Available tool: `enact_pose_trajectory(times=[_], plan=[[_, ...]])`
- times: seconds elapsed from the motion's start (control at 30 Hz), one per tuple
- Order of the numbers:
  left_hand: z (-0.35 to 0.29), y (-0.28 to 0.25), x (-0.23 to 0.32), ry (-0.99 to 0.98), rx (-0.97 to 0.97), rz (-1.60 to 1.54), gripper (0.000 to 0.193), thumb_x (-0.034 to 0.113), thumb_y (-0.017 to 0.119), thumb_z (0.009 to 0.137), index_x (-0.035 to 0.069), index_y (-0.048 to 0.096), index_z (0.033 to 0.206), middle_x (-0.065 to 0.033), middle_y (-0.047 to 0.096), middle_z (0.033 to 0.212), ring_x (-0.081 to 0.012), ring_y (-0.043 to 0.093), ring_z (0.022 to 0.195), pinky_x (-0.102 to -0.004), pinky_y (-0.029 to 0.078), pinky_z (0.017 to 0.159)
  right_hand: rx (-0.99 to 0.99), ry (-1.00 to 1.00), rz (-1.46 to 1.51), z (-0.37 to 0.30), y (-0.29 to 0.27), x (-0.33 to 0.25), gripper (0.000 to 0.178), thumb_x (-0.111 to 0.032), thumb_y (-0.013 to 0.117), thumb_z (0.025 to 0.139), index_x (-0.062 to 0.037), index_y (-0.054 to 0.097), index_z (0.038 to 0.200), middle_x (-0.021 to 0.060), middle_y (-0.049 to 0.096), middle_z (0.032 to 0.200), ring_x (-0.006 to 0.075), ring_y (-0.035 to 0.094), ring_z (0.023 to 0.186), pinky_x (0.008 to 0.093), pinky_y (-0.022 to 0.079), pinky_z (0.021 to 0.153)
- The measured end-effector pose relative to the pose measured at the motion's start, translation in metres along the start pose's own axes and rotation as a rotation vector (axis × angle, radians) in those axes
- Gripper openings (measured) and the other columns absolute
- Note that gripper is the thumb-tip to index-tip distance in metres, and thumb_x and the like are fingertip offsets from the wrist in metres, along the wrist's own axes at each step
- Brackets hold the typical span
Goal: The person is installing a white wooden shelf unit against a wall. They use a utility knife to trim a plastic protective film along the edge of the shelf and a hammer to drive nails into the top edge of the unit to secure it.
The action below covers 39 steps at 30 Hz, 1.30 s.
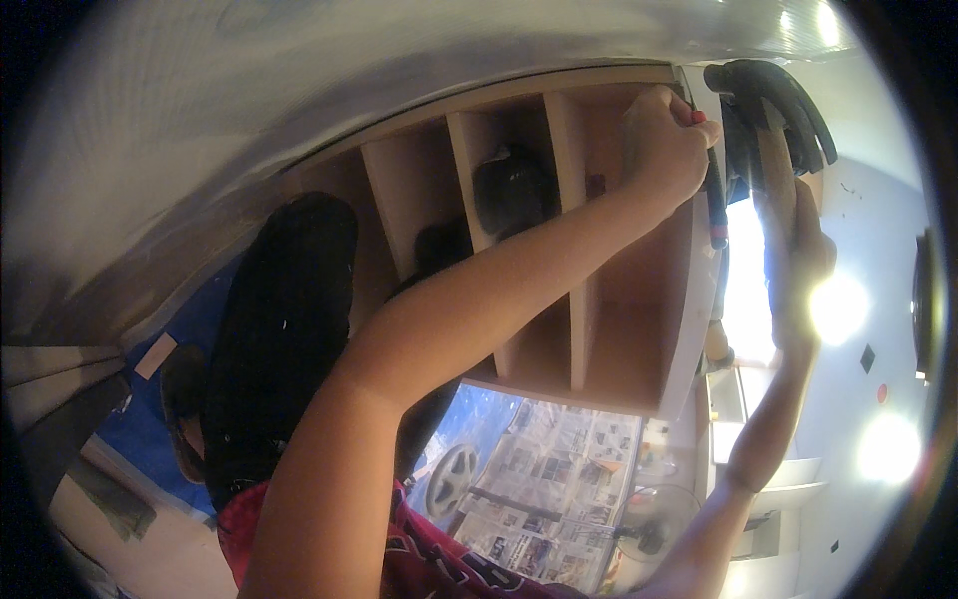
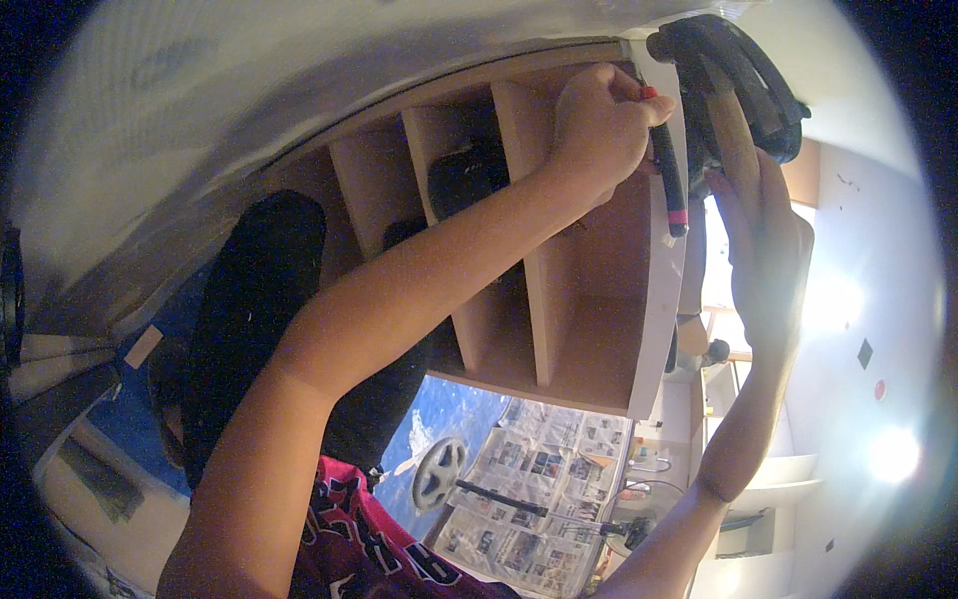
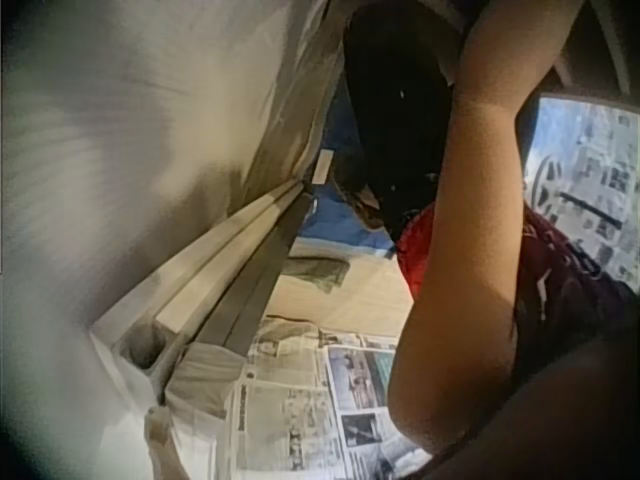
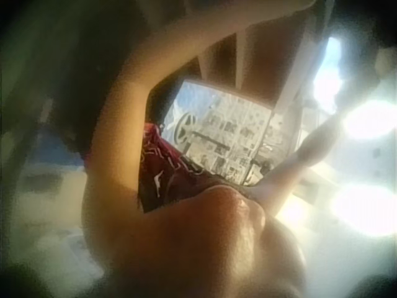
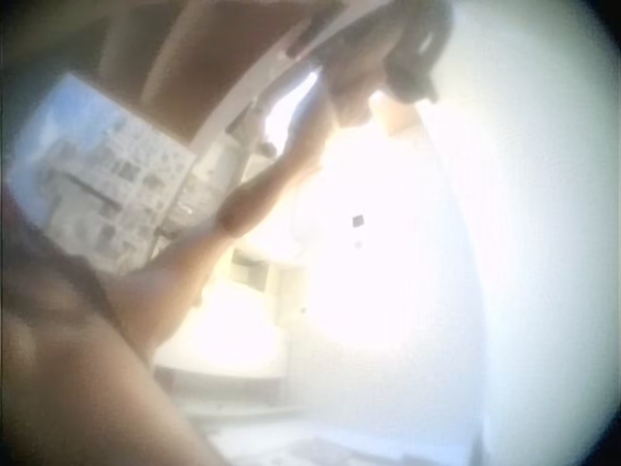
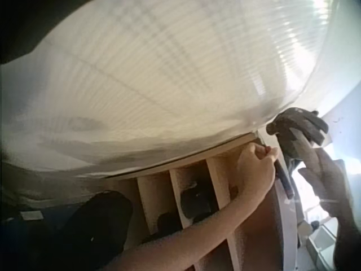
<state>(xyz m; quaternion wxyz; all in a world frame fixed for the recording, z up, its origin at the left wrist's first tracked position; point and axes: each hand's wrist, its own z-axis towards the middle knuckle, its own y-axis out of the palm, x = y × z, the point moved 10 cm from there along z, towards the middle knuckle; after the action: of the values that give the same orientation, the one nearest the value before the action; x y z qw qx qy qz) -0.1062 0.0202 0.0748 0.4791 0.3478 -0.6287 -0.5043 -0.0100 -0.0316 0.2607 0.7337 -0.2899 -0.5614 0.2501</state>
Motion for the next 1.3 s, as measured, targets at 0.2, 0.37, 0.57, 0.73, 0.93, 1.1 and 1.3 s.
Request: enact_pose_trajectory(times=[0.2, 0.37, 0.57, 0.73, 0.93, 1.1, 1.3], plan=[[-0.015, 0.009, 0.007, -0.014, -0.01, 0.082, 0.021, 0.01, 0.083, 0.08, 0.001, 0.063, 0.08, -0.0134, 0.071, 0.079, -0.0209, 0.069, 0.071, -0.0351, 0.053, 0.066, 0.039, -0.121, -0.026, -0.007, -0.004, -0.002, 0.029, -0.025, 0.057, 0.106, -0.0105, 0.06, 0.131, 0.0155, 0.071, 0.078, 0.0244, 0.071, 0.068, 0.0389, 0.051, 0.057], [-0.002, -0.002, 0.007, 0.058, 0.06, 0.132, 0.022, 0.01, 0.083, 0.079, 0.001, 0.063, 0.079, -0.0129, 0.071, 0.078, -0.0217, 0.069, 0.071, -0.0358, 0.054, 0.067, -0.063, -0.038, 0.045, 0.008, 0.019, -0.016, 0.039, -0.023, 0.061, 0.103, -0.0035, 0.057, 0.137, 0.0196, 0.074, 0.088, 0.0229, 0.072, 0.071, 0.0358, 0.052, 0.06], [-0.012, 0.003, 0.013, 0.021, 0.055, 0.136, 0.023, 0.011, 0.083, 0.079, 0.002, 0.062, 0.075, -0.0137, 0.069, 0.072, -0.0246, 0.068, 0.068, -0.0384, 0.053, 0.066, -0.03, 0.039, 0.006, -0.004, 0.013, 0.002, 0.028, -0.02, 0.06, 0.104, -0.0103, 0.055, 0.129, 0.0238, 0.072, 0.089, 0.0365, 0.074, 0.079, 0.0446, 0.052, 0.063], [-0.006, 0.001, 0.011, 0.113, 0.119, 0.147, 0.025, 0.016, 0.084, 0.078, 0.001, 0.063, 0.074, -0.0156, 0.068, 0.071, -0.0275, 0.068, 0.068, -0.0407, 0.052, 0.067, -0.118, 0.012, -0.007, 0.005, 0.019, -0.008, 0.038, -0.026, 0.061, 0.104, -0.0063, 0.057, 0.136, 0.0216, 0.074, 0.093, 0.0302, 0.075, 0.079, 0.0407, 0.054, 0.065], [-0.015, 0.0, 0.014, 0.085, 0.074, 0.183, 0.025, 0.018, 0.083, 0.078, 0.0, 0.067, 0.078, -0.0173, 0.068, 0.071, -0.0311, 0.068, 0.069, -0.0414, 0.052, 0.068, -0.052, -0.053, -0.006, -0.003, 0.018, -0.01, 0.026, -0.023, 0.062, 0.103, -0.0095, 0.056, 0.124, 0.0229, 0.072, 0.088, 0.0379, 0.074, 0.078, 0.0451, 0.051, 0.061], [-0.009, 0.0, 0.008, 0.024, 0.109, 0.158, 0.024, 0.018, 0.082, 0.078, 0.001, 0.065, 0.077, -0.017, 0.069, 0.073, -0.0311, 0.069, 0.07, -0.0429, 0.052, 0.068, -0.079, 0.056, -0.003, -0.005, 0.013, -0.017, 0.028, -0.025, 0.06, 0.104, -0.0073, 0.056, 0.125, 0.0228, 0.071, 0.087, 0.0349, 0.071, 0.073, 0.044, 0.05, 0.059], [-0.008, 0.0, 0.007, 0.028, 0.097, 0.183, 0.025, 0.018, 0.084, 0.078, 0.003, 0.065, 0.075, -0.0142, 0.07, 0.073, -0.0298, 0.068, 0.069, -0.0424, 0.053, 0.069, -0.022, -0.024, -0.026, -0.002, 0.013, -0.01, 0.035, -0.024, 0.059, 0.105, -0.0021, 0.057, 0.132, 0.0222, 0.069, 0.081, 0.0236, 0.064, 0.06, 0.0408, 0.048, 0.056]])
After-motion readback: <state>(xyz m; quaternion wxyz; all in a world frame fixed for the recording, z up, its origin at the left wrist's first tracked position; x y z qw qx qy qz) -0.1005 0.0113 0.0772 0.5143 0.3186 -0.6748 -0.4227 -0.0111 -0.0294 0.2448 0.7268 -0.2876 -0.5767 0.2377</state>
